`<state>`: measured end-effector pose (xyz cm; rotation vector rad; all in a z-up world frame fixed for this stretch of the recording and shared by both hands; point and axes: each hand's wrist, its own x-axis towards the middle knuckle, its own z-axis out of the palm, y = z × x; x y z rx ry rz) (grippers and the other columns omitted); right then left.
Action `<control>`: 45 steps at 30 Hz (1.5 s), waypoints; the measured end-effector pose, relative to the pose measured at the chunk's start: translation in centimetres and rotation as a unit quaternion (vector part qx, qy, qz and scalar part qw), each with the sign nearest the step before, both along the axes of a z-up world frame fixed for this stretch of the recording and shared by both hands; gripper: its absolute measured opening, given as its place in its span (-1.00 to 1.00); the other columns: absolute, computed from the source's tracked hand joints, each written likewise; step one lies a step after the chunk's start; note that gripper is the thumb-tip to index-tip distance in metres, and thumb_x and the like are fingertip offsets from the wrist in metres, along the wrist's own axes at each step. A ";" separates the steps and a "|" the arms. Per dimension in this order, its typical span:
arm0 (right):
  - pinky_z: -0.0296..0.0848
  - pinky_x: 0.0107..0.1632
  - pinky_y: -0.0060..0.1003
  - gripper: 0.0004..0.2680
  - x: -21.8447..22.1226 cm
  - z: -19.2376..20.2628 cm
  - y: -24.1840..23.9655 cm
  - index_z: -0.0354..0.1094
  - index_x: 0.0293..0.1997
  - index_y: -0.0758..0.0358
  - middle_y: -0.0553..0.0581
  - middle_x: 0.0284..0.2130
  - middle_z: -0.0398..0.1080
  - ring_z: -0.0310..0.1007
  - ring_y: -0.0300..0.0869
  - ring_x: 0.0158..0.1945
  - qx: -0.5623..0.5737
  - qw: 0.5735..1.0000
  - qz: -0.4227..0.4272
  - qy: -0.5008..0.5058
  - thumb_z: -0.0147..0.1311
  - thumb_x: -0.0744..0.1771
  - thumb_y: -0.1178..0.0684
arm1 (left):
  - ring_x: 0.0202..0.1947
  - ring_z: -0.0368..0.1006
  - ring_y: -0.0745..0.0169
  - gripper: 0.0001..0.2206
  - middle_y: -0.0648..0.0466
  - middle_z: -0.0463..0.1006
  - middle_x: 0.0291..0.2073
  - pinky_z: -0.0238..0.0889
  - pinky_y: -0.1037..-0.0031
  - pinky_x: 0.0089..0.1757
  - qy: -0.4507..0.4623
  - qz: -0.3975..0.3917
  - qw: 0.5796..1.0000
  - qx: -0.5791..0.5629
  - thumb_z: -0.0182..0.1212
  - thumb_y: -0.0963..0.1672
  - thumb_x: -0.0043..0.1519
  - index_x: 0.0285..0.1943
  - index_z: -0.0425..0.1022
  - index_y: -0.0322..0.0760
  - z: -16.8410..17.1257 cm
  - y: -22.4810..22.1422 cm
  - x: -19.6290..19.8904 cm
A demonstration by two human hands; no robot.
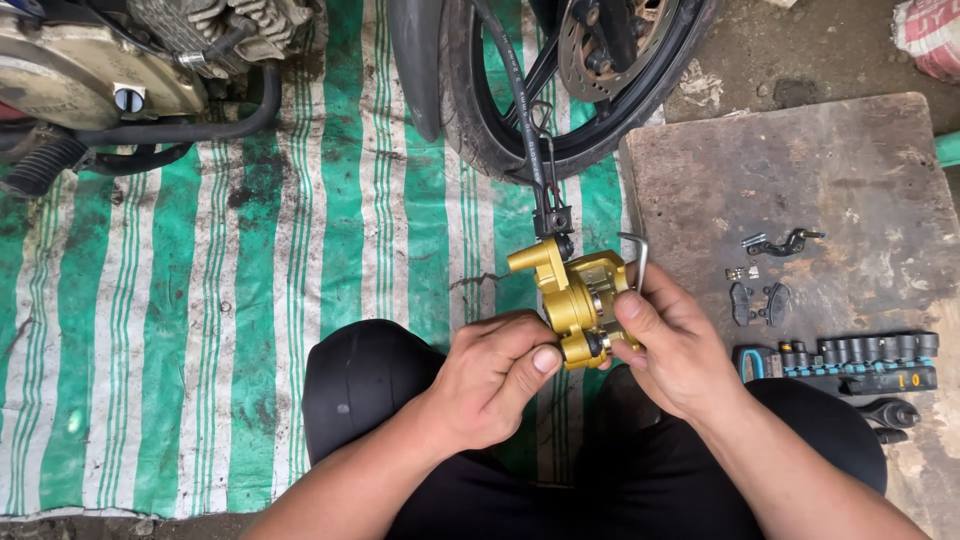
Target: Removing pins and brake pads from a motorcycle brake caliper for maintenance or repair.
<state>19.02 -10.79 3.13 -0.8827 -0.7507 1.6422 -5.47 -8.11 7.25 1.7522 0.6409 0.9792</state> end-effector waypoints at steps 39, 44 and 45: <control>0.61 -0.45 -0.31 -0.75 0.2 -0.8 -0.3 0.42 -0.05 0.43 0.16 -0.51 0.43 0.46 -0.22 -0.57 0.064 0.952 -0.064 -0.292 0.42 0.33 0.11 | -0.53 0.56 -0.15 -0.67 0.00 0.47 -0.63 0.50 0.12 -0.34 0.168 0.149 0.935 0.275 0.45 0.06 0.09 -0.39 0.57 -0.25 0.0 0.9 -0.3; 0.61 -0.45 -0.29 -0.73 0.0 -1.0 -0.4 0.44 -0.09 0.44 0.20 -0.56 0.47 0.50 -0.19 -0.59 0.072 0.940 -0.071 -0.326 0.47 0.30 0.09 | -0.55 0.54 -0.05 -0.71 0.07 0.43 -0.66 0.50 0.19 -0.36 0.185 0.185 0.923 0.281 0.42 0.04 0.10 -0.45 0.55 -0.19 -0.3 0.5 0.4; 0.60 -0.45 -0.29 -0.74 0.2 -1.2 -0.4 0.44 -0.12 0.43 0.20 -0.58 0.49 0.52 -0.18 -0.60 0.073 0.934 -0.074 -0.341 0.48 0.29 0.09 | -0.55 0.54 -0.01 -0.73 0.10 0.42 -0.66 0.50 0.22 -0.35 0.192 0.198 0.918 0.285 0.41 0.04 0.09 -0.46 0.55 -0.16 -0.3 0.4 0.4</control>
